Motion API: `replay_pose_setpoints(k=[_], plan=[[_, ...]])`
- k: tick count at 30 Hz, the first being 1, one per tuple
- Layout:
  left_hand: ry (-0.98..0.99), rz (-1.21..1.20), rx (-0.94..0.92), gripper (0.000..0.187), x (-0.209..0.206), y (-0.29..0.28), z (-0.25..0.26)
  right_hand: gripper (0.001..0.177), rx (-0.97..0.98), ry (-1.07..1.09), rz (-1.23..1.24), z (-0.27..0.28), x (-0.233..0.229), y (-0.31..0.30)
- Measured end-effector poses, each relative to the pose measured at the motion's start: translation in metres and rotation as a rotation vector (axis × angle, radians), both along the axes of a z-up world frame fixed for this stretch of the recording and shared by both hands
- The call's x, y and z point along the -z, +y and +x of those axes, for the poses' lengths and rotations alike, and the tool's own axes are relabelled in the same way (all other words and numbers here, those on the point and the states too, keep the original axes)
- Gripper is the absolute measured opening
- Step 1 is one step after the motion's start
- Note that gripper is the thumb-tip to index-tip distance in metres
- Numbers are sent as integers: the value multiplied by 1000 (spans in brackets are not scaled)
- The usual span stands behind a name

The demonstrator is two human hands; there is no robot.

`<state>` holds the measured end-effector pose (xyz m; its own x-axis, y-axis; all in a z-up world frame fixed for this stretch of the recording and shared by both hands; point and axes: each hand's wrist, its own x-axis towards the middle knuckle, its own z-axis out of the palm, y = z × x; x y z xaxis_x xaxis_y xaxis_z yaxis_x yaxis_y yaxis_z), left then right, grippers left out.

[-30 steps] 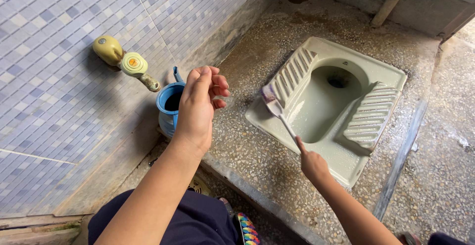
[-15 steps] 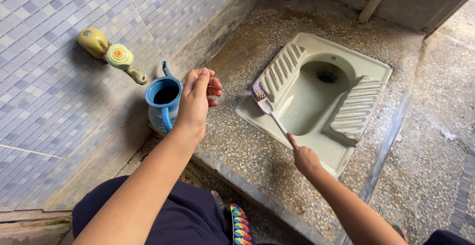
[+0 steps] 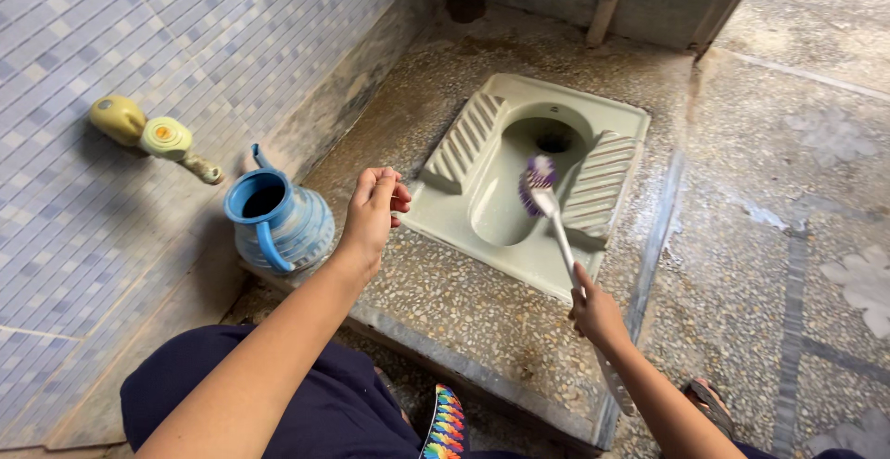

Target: The person cleans a squat toilet by scrubbing the porcelain bowl with a brush and rinsing it with water poured from a pitcher filled at a tap.

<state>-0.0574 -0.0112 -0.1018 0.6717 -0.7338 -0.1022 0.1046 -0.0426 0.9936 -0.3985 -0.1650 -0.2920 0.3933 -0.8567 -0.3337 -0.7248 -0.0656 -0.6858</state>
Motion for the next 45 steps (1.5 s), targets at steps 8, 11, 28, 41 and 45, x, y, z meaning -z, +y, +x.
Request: replay_pose_setpoints(k=[8,11,28,41,45], plan=[[-59,25,169,22,-13,-19,-48,50,192,94,-52,-51,-20,-14],[-66,49,214,23,-6,-20,-56,49,128,324,-95,-50,-3,21],[-643,621,745,66,109,-72,-195,56,185,241,-22,7,85,-66],[-681,758,489,74,242,-110,-224,39,-91,-302,-162,12,118,-56],[-701,741,463,64,183,-80,-205,37,72,-478,69,-7,54,-83]])
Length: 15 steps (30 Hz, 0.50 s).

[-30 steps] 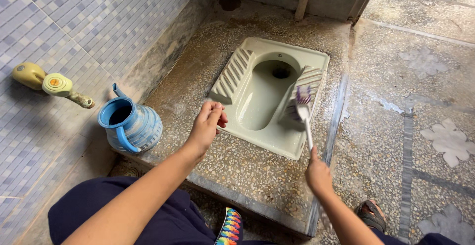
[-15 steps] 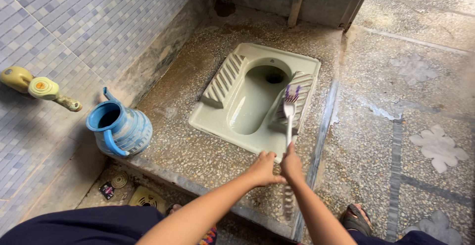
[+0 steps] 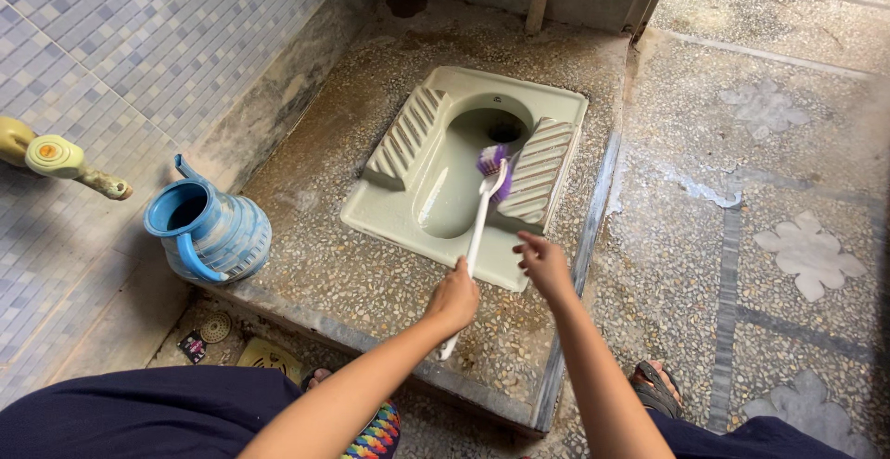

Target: The person cleans a squat toilet by scrubbing the porcelain bowl with a brush and rinsing it with water poured from a pitcher filled at a tap.

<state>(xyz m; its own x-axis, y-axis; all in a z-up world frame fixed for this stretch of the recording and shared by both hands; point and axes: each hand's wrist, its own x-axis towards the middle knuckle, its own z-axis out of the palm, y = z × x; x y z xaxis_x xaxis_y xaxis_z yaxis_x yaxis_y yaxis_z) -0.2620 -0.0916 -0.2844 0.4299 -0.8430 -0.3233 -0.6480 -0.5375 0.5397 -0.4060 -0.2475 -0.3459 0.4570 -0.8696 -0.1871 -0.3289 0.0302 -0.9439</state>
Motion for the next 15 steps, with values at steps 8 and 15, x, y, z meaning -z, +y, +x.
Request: replay_pose_setpoints(k=[8,15], plan=[[-187,195,381,80,-60,56,-24,35,256,-286,24,-70,-90,-48],[-357,112,326,71,54,-61,-33,33,329,-396,-74,-93,-131,-58]])
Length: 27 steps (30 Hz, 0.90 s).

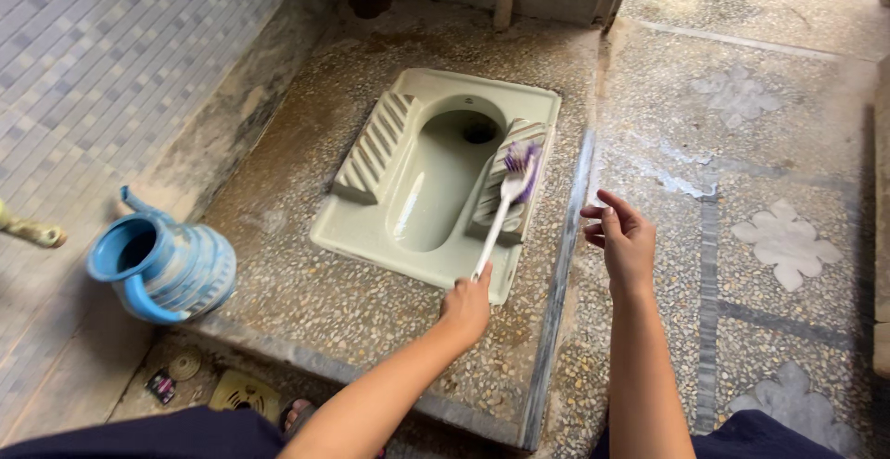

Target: The person cleans a squat toilet by scrubbing the porcelain bowl with a brush and rinsing it with water poured from a pitcher filled at a tap.

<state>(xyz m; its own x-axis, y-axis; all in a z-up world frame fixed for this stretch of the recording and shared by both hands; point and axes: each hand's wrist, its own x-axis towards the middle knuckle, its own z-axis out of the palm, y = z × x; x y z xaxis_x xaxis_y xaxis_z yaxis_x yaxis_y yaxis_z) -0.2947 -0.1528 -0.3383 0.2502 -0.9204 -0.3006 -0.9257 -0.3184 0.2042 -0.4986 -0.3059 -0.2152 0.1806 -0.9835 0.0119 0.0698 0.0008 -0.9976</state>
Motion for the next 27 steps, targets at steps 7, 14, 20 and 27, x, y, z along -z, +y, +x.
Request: replay_pose_setpoints(k=[7,14,20,27], plan=[[-150,-9,-31,80,22,-103,0,34,-24,44,-67,-5,-41,4],[-12,83,79,98,-16,18,47,34,-6,19,-55,-12,-47,3],[80,267,105,97,-105,98,68,33,16,2,-58,-15,-44,-4],[66,92,77,99,-42,-22,63,33,55,1,-31,-21,-37,-9]])
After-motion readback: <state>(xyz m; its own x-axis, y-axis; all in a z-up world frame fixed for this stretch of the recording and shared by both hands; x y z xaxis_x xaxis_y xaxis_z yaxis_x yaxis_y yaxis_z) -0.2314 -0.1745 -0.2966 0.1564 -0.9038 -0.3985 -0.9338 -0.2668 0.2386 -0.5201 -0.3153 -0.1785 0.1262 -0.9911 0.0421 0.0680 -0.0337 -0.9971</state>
